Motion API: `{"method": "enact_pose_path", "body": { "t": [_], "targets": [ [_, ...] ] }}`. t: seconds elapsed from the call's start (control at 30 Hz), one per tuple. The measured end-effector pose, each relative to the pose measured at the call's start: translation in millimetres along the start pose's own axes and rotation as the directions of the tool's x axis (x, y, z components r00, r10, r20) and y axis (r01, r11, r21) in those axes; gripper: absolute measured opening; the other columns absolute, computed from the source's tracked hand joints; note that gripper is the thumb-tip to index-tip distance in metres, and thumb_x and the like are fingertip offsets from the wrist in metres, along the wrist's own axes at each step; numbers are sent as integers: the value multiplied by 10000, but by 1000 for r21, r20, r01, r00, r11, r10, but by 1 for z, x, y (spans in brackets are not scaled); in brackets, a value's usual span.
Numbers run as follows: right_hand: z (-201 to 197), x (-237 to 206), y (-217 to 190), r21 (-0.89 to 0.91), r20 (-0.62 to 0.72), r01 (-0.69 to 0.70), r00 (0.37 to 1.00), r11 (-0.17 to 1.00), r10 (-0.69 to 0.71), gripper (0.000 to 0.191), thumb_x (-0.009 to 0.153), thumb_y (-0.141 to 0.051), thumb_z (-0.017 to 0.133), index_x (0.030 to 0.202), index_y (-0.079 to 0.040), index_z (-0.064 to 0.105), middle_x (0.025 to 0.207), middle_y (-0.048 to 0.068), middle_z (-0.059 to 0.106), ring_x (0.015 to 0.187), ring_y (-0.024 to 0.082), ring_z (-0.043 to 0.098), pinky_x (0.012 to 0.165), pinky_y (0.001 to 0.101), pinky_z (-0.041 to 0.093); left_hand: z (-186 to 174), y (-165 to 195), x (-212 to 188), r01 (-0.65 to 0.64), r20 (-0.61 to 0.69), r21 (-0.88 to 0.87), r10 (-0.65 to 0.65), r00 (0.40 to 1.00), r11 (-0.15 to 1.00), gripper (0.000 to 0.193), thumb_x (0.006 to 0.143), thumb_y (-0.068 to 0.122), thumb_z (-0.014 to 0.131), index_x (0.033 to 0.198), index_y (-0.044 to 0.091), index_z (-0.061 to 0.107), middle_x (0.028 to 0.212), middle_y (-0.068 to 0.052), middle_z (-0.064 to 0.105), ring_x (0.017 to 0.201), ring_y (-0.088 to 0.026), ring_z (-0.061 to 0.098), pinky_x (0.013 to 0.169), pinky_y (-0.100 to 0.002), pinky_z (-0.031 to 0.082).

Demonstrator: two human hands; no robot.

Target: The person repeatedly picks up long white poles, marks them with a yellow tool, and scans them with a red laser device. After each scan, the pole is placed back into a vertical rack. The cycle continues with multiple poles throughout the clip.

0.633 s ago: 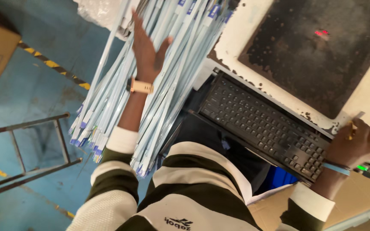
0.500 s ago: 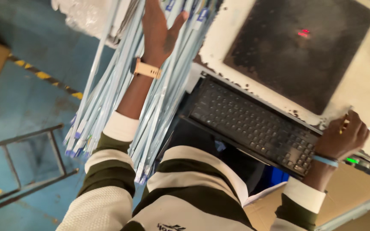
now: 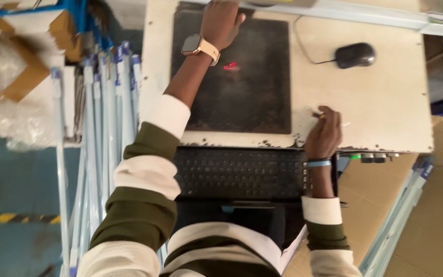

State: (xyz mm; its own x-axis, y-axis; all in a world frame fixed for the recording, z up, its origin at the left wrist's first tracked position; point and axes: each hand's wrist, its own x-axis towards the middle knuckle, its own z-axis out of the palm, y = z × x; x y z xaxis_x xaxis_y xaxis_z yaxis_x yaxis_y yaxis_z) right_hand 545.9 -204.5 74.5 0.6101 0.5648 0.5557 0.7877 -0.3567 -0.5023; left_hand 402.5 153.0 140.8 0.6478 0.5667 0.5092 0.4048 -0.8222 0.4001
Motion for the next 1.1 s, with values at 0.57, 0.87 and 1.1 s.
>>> {"method": "enact_pose_path", "body": {
  "t": [0.57, 0.87, 1.1],
  "targets": [
    [-22, 1, -46, 7, 17, 15, 1000, 1000, -15, 105, 1057, -168, 643, 1030, -77, 687, 969, 110, 652, 858, 328, 643, 733, 439, 493, -32, 29, -41, -447, -62, 352, 497, 866, 823, 243, 1024, 151, 660, 1261, 111, 625, 1117, -63, 624, 1046, -248, 655, 905, -434, 487],
    [-26, -10, -1, 581, 245, -190, 968, 792, 52, 56, 1085, -100, 618, 1073, -47, 602, 994, 81, 642, 891, 179, 612, 809, 345, 508, -65, 90, -162, -258, 121, -18, 258, 958, 966, 533, 757, 435, 806, 1188, 149, 677, 1026, -43, 646, 809, -241, 658, 776, -413, 441],
    [6, -20, -38, 751, 288, -183, 955, 634, -66, 102, 1087, -130, 556, 1113, -49, 612, 1069, 69, 656, 778, 95, 675, 611, 224, 568, -46, 92, -173, -195, 200, -135, 219, 955, 971, 537, 812, 463, 795, 1209, 111, 708, 1058, -29, 691, 865, -249, 675, 863, -443, 432]
  ]
}}
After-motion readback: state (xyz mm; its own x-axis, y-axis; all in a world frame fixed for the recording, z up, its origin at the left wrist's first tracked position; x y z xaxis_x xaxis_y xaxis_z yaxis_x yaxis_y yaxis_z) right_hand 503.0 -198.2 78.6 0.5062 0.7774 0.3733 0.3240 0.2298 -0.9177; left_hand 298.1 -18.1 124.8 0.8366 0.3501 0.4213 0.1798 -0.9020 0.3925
